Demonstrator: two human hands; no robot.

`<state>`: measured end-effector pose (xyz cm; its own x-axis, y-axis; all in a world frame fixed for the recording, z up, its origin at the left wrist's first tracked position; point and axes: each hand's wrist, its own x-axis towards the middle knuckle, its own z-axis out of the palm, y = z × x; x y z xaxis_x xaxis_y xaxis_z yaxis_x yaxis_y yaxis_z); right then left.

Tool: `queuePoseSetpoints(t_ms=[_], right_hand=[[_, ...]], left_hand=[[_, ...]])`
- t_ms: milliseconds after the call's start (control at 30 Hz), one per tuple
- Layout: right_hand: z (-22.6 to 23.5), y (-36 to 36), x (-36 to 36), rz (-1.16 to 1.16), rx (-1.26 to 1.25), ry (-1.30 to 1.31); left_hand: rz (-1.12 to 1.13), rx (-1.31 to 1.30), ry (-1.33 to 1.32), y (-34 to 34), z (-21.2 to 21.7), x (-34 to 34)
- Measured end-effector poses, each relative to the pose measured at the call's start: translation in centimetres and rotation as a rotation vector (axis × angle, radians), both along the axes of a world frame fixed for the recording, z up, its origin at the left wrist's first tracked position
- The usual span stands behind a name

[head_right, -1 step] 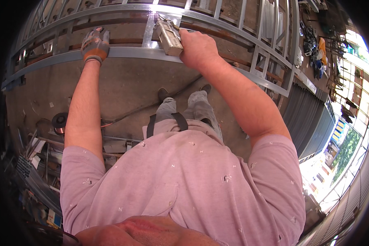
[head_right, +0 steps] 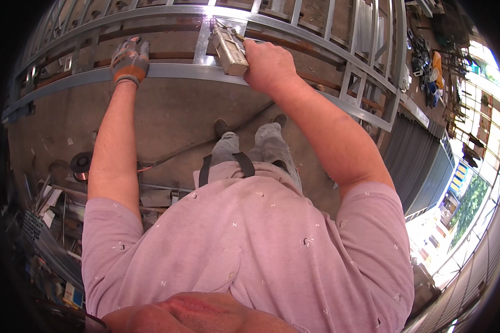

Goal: The person welds a curved metal frame using a handheld welding torch, moving along the seam to join metal pieces. Sparks are visible during welding as the person adjusts position and repositions the torch to continue the weld.

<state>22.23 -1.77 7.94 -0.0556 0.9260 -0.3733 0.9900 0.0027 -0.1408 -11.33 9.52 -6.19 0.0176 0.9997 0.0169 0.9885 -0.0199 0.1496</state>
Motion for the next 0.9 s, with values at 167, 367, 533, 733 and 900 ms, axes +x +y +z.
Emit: queuePoseSetpoints(t_ms=[167, 367, 533, 733, 900], right_hand=[[-0.2, 0.1, 0.0, -0.033, -0.031, -0.011], [-0.4, 0.2, 0.2, -0.007, -0.008, -0.017], [-0.6, 0.1, 0.4, -0.011, 0.01, 0.009], [0.2, 0.4, -0.1, -0.03, -0.039, -0.028], [0.3, 0.2, 0.0, -0.011, -0.023, -0.036]], left_hand=[[0.0, 0.001, -0.01, -0.2, 0.1, 0.1], [0.015, -0.023, -0.037, -0.3, 0.8, 0.2], [-0.006, -0.036, -0.001, -0.6, 1.4, 0.5], [-0.025, -0.014, -0.001, -0.7, 1.6, 0.7], [-0.008, -0.046, -0.012, -0.6, 2.0, 0.6]])
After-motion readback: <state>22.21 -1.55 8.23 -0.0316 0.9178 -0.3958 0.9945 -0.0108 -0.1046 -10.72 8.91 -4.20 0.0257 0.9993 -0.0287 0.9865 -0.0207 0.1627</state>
